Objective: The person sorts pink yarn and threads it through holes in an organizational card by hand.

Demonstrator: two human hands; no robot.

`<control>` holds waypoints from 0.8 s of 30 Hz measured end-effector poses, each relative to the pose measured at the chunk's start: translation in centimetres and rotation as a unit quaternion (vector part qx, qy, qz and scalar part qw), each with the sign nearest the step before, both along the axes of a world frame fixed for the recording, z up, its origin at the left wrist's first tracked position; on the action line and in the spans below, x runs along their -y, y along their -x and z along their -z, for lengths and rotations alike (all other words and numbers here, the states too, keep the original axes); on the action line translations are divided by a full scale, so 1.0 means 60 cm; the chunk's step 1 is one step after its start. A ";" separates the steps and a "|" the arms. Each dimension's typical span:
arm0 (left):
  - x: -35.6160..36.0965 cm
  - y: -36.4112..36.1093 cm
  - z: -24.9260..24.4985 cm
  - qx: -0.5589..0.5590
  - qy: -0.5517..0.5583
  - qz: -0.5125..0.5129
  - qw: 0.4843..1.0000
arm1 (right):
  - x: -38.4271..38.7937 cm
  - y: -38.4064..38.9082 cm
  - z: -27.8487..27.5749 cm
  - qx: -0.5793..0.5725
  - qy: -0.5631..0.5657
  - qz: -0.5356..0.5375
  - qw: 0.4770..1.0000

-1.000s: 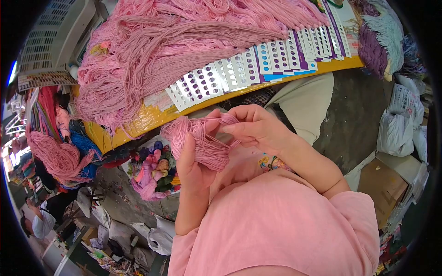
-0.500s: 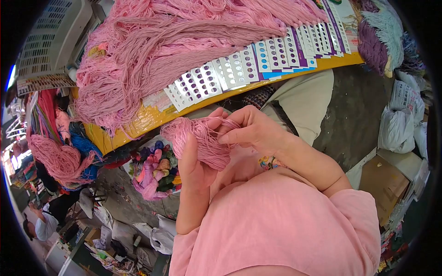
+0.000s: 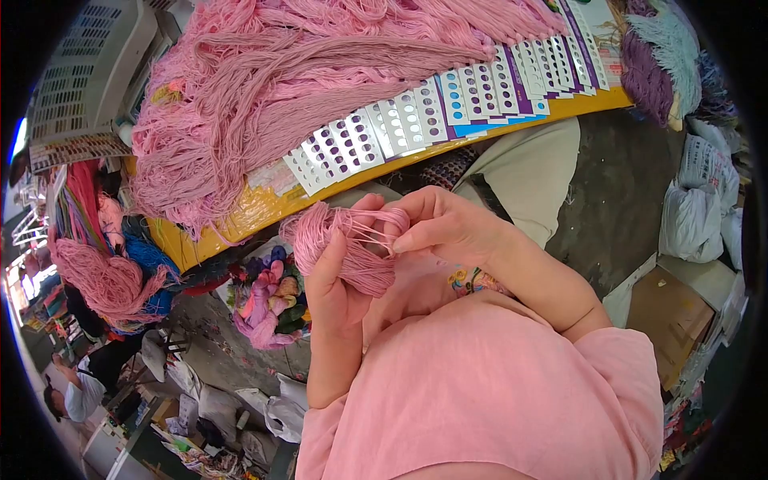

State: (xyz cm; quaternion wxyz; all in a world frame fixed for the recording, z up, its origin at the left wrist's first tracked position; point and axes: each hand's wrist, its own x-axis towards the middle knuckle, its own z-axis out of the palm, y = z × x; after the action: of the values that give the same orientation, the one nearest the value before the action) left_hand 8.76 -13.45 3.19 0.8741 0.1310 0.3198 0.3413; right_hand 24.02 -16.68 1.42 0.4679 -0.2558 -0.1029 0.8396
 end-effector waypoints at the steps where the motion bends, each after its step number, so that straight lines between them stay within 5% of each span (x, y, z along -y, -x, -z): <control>1: -0.001 0.001 0.000 0.010 -0.001 0.007 1.000 | 0.001 -0.001 0.002 -0.005 -0.020 -0.006 1.000; 8: 0.003 -0.007 -0.005 0.010 -0.004 0.002 1.000 | 0.002 -0.003 -0.020 0.019 -0.017 0.020 0.999; 16: 0.007 -0.012 -0.003 -0.023 -0.081 0.025 0.996 | -0.003 0.007 -0.022 0.195 -0.030 -0.007 0.980; 24: 0.006 -0.008 -0.002 0.012 -0.025 0.007 1.000 | -0.001 0.003 -0.021 0.103 0.021 0.045 0.993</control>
State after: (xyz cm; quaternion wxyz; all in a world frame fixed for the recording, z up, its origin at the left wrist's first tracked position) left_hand 9.27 -13.79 3.28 0.8767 0.1509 0.3003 0.3442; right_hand 23.81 -16.60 2.69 0.4871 -0.3548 -0.1211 0.7888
